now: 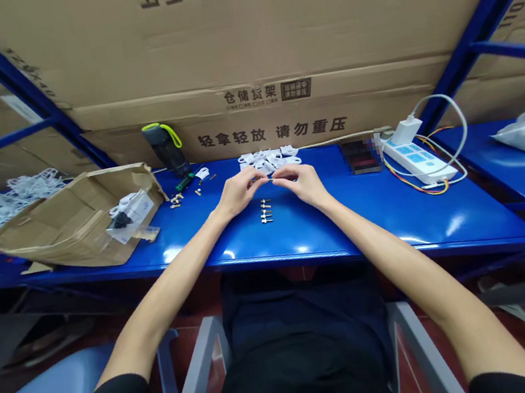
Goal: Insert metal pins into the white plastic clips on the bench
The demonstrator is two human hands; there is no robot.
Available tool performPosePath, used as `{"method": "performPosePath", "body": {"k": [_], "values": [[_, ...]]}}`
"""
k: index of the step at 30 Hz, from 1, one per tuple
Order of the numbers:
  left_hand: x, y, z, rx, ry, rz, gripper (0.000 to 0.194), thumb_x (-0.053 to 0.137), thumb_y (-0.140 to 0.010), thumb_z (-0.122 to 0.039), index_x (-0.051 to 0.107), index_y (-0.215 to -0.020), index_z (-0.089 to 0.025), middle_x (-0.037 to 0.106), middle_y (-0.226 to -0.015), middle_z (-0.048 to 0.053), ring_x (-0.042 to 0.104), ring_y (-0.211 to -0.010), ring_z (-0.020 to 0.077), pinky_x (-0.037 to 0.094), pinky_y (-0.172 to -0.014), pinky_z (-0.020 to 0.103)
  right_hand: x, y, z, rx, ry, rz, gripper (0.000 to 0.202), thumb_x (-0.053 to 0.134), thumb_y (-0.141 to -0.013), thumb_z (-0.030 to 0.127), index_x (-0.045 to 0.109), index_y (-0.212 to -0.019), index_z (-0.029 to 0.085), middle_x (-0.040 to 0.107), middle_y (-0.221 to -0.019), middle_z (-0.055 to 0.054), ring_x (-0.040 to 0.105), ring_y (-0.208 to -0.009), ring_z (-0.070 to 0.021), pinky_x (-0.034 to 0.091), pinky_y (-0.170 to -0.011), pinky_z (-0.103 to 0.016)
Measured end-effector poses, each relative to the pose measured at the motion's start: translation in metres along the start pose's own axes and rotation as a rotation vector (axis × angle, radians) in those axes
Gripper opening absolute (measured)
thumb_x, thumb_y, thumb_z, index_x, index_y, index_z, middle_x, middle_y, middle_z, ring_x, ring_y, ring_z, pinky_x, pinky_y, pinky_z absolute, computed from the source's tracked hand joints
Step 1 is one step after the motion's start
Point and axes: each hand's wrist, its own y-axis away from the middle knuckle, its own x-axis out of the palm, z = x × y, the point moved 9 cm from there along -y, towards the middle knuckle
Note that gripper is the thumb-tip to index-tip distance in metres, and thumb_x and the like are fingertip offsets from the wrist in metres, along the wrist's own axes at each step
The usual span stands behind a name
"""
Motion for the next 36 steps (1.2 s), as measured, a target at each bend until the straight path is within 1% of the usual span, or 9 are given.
{"method": "performPosePath", "body": {"k": [3,7,11,16,23,27,32,36], "values": [[0.0012,0.0005,-0.0036,0.006,-0.027,0.016,0.033,0.052,-0.114,-0.046,0.076,-0.112,-0.022,0.076,-0.111,0.006,0.072,-0.096,0.0198,0.05,-0.082,0.028,0.0013,0.0016,0.0044,-0.022,0.067,0.004,0.041,0.084,-0.084,0.066,0.086,-0.095,0.026,0.086,-0.106,-0.007,0.08,-0.099,-0.0313,0.063,-0.101,-0.046],[0.0033,0.0005,-0.0038,0.005,-0.017,0.02,0.036,0.051,-0.114,-0.049,0.076,-0.114,-0.022,0.076,-0.112,0.007,0.072,-0.098,0.0202,0.051,-0.084,0.028,0.0032,0.0024,0.0063,-0.038,0.083,0.014,0.04,0.082,-0.087,0.064,0.087,-0.098,0.026,0.086,-0.108,-0.006,0.08,-0.101,-0.0313,0.063,-0.102,-0.045],[0.0027,0.0012,-0.0033,0.044,0.038,-0.004,0.036,0.053,-0.114,-0.05,0.076,-0.115,-0.022,0.076,-0.111,0.006,0.071,-0.096,0.0189,0.052,-0.089,0.028,0.0019,0.0017,0.0052,-0.045,0.04,0.001,0.039,0.083,-0.086,0.063,0.087,-0.099,0.026,0.086,-0.109,-0.007,0.08,-0.103,-0.0317,0.063,-0.103,-0.046],[-0.0014,0.0016,0.0002,0.049,0.085,-0.034,0.034,0.061,-0.11,-0.051,0.075,-0.126,-0.024,0.076,-0.111,0.005,0.07,-0.09,0.0175,0.053,-0.088,0.028,0.0004,0.0002,0.0039,-0.028,-0.012,-0.008,0.043,0.085,-0.083,0.065,0.087,-0.098,0.025,0.085,-0.108,-0.008,0.081,-0.103,-0.0323,0.063,-0.103,-0.047],[-0.001,0.0006,0.0,0.038,0.05,-0.004,0.034,0.057,-0.112,-0.05,0.078,-0.113,-0.022,0.076,-0.11,0.006,0.071,-0.094,0.0192,0.053,-0.087,0.029,0.0011,-0.0001,0.0023,-0.01,-0.026,-0.005,0.046,0.087,-0.081,0.068,0.086,-0.097,0.025,0.086,-0.107,-0.008,0.081,-0.102,-0.032,0.063,-0.103,-0.047],[-0.0028,0.0003,-0.0019,0.058,0.063,-0.024,0.037,0.056,-0.112,-0.051,0.078,-0.109,-0.022,0.076,-0.107,0.007,0.071,-0.093,0.0194,0.053,-0.086,0.029,0.0003,-0.0012,0.0026,-0.025,-0.003,-0.007,0.046,0.087,-0.081,0.067,0.085,-0.097,0.024,0.085,-0.107,-0.009,0.079,-0.099,-0.0308,0.063,-0.096,-0.045],[-0.0032,0.0002,0.0002,0.083,0.086,-0.061,0.039,0.058,-0.111,-0.053,0.079,-0.107,-0.021,0.076,-0.105,0.007,0.071,-0.091,0.0186,0.053,-0.085,0.029,-0.0053,-0.0036,0.0034,-0.058,0.085,-0.046,0.045,0.086,-0.081,0.067,0.082,-0.086,0.023,0.084,-0.095,-0.008,0.076,-0.087,-0.027,0.062,-0.083,-0.04],[-0.0044,0.0005,0.0006,0.118,0.121,-0.091,0.04,0.06,-0.11,-0.054,0.08,-0.106,-0.019,0.076,-0.104,0.008,0.071,-0.09,0.0181,0.052,-0.083,0.028,-0.0064,-0.0041,0.0035,-0.088,0.1,-0.043,0.04,0.084,-0.085,0.063,0.083,-0.086,0.022,0.084,-0.092,-0.008,0.076,-0.084,-0.0269,0.06,-0.081,-0.04]]}}
